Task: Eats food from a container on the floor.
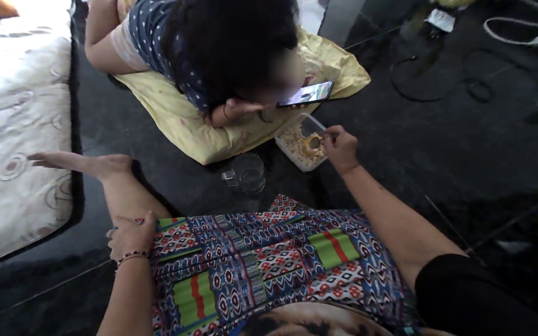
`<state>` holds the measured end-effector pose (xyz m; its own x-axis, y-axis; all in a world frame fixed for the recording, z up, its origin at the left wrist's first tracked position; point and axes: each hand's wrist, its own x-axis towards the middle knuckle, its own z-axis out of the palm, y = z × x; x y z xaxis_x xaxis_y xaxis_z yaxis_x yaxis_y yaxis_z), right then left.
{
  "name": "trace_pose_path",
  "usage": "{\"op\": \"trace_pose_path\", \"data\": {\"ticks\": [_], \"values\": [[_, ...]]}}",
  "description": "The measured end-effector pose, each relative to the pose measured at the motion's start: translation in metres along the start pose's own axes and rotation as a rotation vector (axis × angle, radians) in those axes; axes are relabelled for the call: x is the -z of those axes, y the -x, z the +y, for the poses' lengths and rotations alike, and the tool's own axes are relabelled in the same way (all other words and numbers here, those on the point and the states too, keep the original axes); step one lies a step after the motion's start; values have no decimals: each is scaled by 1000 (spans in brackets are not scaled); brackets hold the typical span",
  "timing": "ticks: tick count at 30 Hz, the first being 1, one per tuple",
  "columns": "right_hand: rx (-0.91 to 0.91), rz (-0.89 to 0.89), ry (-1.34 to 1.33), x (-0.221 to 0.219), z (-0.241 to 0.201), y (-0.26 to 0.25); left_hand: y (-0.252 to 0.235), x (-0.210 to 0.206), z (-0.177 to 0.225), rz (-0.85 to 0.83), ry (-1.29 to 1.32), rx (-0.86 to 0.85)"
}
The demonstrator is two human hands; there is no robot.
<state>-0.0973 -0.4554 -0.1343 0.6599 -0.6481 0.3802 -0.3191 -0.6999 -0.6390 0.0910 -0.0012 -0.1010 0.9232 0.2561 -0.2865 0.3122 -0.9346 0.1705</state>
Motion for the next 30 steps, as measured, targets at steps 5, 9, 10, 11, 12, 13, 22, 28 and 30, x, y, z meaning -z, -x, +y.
{"op": "trace_pose_path", "data": {"ticks": [5,9,10,11,12,13,22,28,30], "values": [[75,35,-13,-1,4,1,2,2,0,-8,4,-12],[103,21,-30,-12,12,4,0,0,-1,-3,-7,-15],[117,18,-27,-14,13,5,0,0,0,1,-7,-13],[117,3,-29,-16,15,6,0,0,0,1,-8,-12],[103,-3,-32,-19,17,7,0,0,-1,-2,-12,-12],[61,-2,-36,-21,18,8,-1,0,-1,-2,-16,-13],[-470,-58,-451,-13,23,-7,-1,-1,1,9,-25,-3],[-143,-65,-367,3,20,-7,-1,-1,1,11,-6,0],[-104,-64,-366,10,18,-8,-1,-2,0,9,-2,2]]}}
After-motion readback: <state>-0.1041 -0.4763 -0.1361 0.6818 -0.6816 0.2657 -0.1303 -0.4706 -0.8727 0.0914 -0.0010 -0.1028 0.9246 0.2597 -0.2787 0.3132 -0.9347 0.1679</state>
